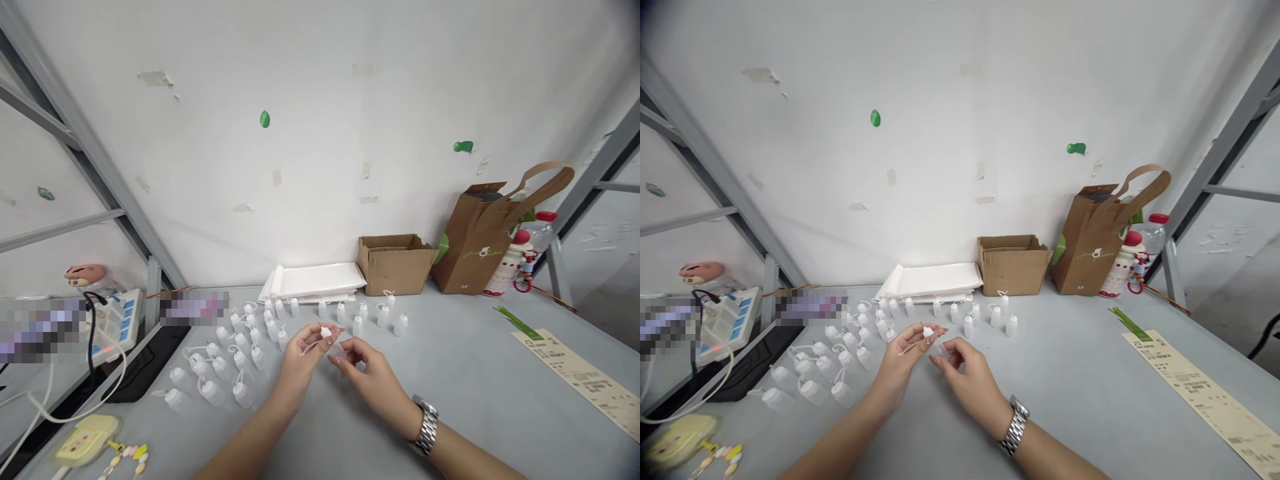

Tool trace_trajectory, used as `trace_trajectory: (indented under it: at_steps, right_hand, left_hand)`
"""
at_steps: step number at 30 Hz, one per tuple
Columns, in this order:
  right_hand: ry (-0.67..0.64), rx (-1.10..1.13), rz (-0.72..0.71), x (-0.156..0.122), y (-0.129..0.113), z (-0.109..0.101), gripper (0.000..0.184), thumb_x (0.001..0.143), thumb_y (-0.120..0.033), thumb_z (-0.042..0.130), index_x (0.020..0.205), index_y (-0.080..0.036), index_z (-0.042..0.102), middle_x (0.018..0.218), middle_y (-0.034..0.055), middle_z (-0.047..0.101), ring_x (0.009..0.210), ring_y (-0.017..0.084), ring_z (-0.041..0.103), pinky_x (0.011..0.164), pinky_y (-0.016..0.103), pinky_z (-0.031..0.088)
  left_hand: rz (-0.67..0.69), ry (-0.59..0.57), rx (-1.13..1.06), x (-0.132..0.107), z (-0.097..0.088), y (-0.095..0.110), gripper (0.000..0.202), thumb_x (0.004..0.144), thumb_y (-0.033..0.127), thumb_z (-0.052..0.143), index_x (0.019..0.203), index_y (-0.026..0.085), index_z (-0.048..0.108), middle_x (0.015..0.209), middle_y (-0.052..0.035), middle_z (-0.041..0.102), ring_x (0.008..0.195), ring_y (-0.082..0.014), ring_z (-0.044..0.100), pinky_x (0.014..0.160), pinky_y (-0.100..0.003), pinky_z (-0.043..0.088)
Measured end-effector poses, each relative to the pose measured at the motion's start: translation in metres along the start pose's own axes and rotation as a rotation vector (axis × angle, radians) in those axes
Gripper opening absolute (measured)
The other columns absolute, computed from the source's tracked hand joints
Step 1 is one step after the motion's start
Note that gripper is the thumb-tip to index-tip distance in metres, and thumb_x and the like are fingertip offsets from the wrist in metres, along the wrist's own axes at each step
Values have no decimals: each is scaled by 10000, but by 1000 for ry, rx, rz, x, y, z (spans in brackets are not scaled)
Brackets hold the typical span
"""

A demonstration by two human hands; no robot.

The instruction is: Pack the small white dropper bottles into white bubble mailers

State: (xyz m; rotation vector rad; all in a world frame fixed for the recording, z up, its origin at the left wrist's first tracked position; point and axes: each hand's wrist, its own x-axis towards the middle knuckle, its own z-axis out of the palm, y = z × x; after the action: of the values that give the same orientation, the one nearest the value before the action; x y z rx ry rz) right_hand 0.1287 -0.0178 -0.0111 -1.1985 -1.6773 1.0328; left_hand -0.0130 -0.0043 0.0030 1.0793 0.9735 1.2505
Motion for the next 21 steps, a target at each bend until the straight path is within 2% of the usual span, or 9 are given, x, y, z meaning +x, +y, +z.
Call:
trace_trajectory:
  at_steps: [2,5,9,15,21]
  right_hand:
    - [54,-31,-2,-1,1,1,145,782,-326,564,781,-185,533,653,-23,527,629,137,489,616,259,403]
    - [76,-31,-10,-1,2,2,151,771,-320,573,761,-195,489,643,-34,505,623,133,478,603,254,394]
    - [96,-14,-32,0,3,2,179,761,-321,581,731,-206,448,630,-48,481,609,127,466,589,245,385]
    - [127,-51,-36,-1,4,2,195,771,-340,561,693,-204,446,635,-36,481,599,126,445,560,241,373]
    - [129,-60,-29,-1,5,5,189,772,-347,557,712,-205,448,627,-40,480,581,123,445,541,237,370]
  left_hand:
    - [10,20,41,0,-1,-1,221,693,346,673,817,163,659,978,-91,683,1005,-240,579,865,-316,418]
    - [-5,29,37,1,-3,-4,240,685,354,678,839,170,685,1007,-83,676,1017,-245,570,881,-325,409]
    - [-31,-31,8,2,-4,-5,253,672,315,697,889,186,685,1004,-73,676,1008,-233,571,863,-313,416]
    - [-37,-113,23,0,-3,-4,218,660,257,709,872,213,679,961,-44,674,940,-195,574,783,-265,429]
    - [-58,-93,11,-1,-2,-3,232,633,256,728,852,196,683,942,-54,673,914,-205,574,760,-276,432]
